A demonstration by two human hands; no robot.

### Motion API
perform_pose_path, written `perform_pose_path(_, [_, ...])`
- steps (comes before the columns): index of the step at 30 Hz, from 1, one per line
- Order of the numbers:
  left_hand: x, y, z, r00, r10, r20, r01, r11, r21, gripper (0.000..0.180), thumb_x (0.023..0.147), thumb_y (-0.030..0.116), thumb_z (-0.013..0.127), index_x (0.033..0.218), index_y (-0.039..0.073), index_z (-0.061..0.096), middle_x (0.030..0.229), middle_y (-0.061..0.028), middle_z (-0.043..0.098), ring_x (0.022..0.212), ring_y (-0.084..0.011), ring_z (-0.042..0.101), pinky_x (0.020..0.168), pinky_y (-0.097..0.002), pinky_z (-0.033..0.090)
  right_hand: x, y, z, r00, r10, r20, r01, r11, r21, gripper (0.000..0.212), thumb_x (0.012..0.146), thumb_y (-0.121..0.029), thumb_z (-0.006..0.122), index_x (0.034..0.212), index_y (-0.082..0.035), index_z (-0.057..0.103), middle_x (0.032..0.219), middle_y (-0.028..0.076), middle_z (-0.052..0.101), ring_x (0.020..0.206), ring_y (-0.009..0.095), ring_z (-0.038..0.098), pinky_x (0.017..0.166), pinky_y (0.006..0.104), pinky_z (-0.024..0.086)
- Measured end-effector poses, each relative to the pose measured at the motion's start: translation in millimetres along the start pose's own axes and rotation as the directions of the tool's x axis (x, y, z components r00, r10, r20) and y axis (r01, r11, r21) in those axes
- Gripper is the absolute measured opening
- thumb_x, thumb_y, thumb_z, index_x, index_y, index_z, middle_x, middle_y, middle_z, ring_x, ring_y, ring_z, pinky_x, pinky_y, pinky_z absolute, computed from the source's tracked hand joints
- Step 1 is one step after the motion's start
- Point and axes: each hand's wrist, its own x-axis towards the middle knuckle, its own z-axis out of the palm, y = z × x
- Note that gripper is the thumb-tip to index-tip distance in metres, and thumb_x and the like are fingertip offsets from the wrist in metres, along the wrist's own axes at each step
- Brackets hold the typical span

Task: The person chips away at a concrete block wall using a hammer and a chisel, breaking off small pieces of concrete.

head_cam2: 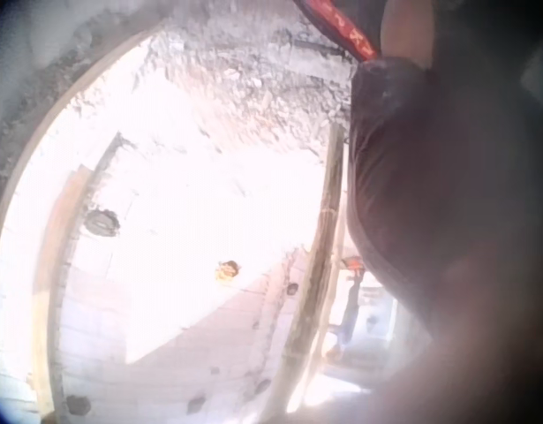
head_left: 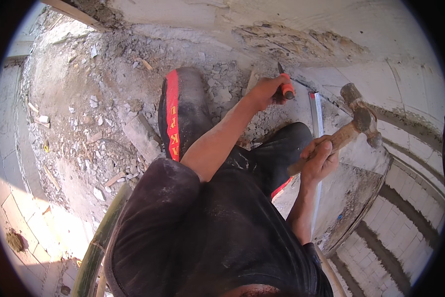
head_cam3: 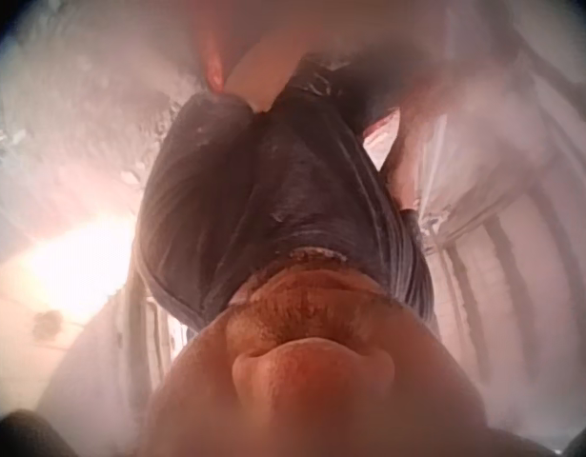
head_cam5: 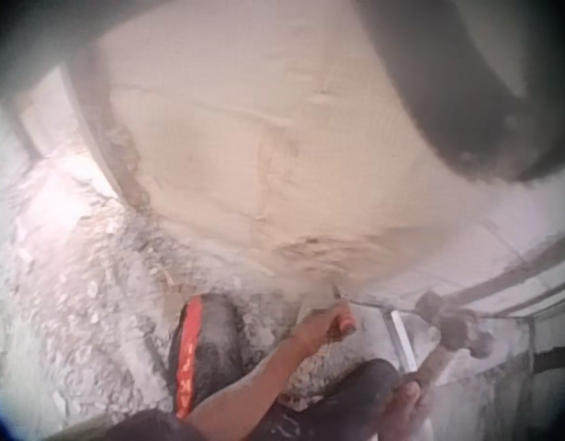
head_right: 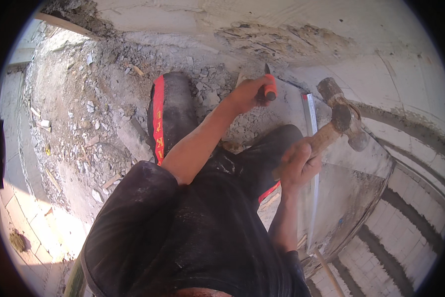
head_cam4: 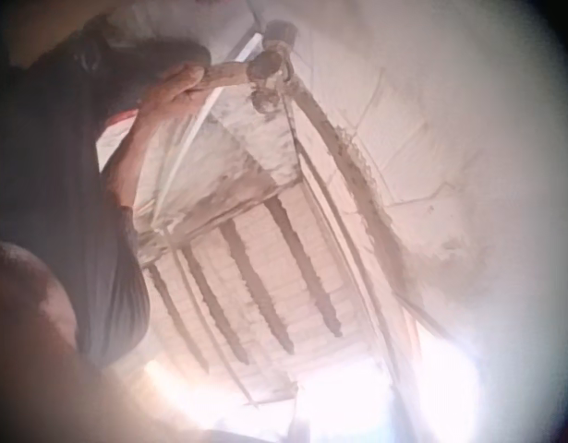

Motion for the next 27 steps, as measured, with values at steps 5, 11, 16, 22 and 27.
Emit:
perform_pose_path(5, [17,16,-14,0.995,0.097,0.011,-0.097,0.995,-0.008,0.034,0.088,0.029,0.067,0.105,0.000,0.060,0.084,-0.0112,0.064,0.070,-0.0221,0.063,0.060,-0.0353,0.054,-12,10,-3,0.998,0.059,-0.027,-0.060,0.998,-0.013,0.039,0.104,-0.034,0.045,0.082,-0.002,0.053,0.058,0.003,0.050,0.047,0.010,0.049,0.044,0.0238,0.039])
perform_pose_path(11, [6,12,-14,0.989,0.097,0.110,-0.094,0.995,-0.028,0.031,0.093,0.024,0.060,0.111,-0.001,0.057,0.092,-0.0146,0.066,0.081,-0.0250,0.066,0.074,-0.0388,0.058,-26,21,-12,0.999,0.043,-0.014,-0.042,0.999,0.032,0.038,0.103,-0.036,0.048,0.085,-0.002,0.051,0.060,0.004,0.049,0.046,0.010,0.047,0.044,0.0245,0.040])
perform_pose_path(16, [9,1,-16,0.973,0.086,0.212,-0.047,0.982,-0.185,0.029,0.096,0.023,0.057,0.113,-0.001,0.055,0.103,-0.0186,0.066,0.093,-0.0278,0.067,0.088,-0.0421,0.057,-25,6,-8,0.986,0.130,-0.107,-0.107,0.975,0.195,0.036,0.103,-0.034,0.047,0.086,-0.002,0.052,0.061,0.003,0.052,0.050,0.010,0.050,0.046,0.0244,0.039])
perform_pose_path(22, [6,3,-13,0.984,0.070,0.162,-0.050,0.991,-0.124,0.034,0.099,0.032,0.057,0.114,0.002,0.055,0.105,-0.0200,0.066,0.097,-0.0288,0.067,0.091,-0.0443,0.056,-25,18,-30,0.990,0.028,-0.135,-0.013,0.994,0.110,0.045,0.103,-0.042,0.046,0.083,-0.002,0.049,0.060,0.006,0.049,0.046,0.011,0.047,0.042,0.0260,0.041])
perform_pose_path(27, [18,-23,18,0.954,-0.036,0.299,0.076,0.990,-0.122,0.031,0.100,0.030,0.055,0.111,0.001,0.055,0.109,-0.0232,0.065,0.106,-0.0323,0.065,0.095,-0.0471,0.055,-23,28,-69,0.966,0.096,-0.240,-0.073,0.992,0.103,0.044,0.102,-0.043,0.046,0.084,-0.003,0.048,0.060,0.005,0.048,0.045,0.012,0.047,0.041,0.0268,0.041])
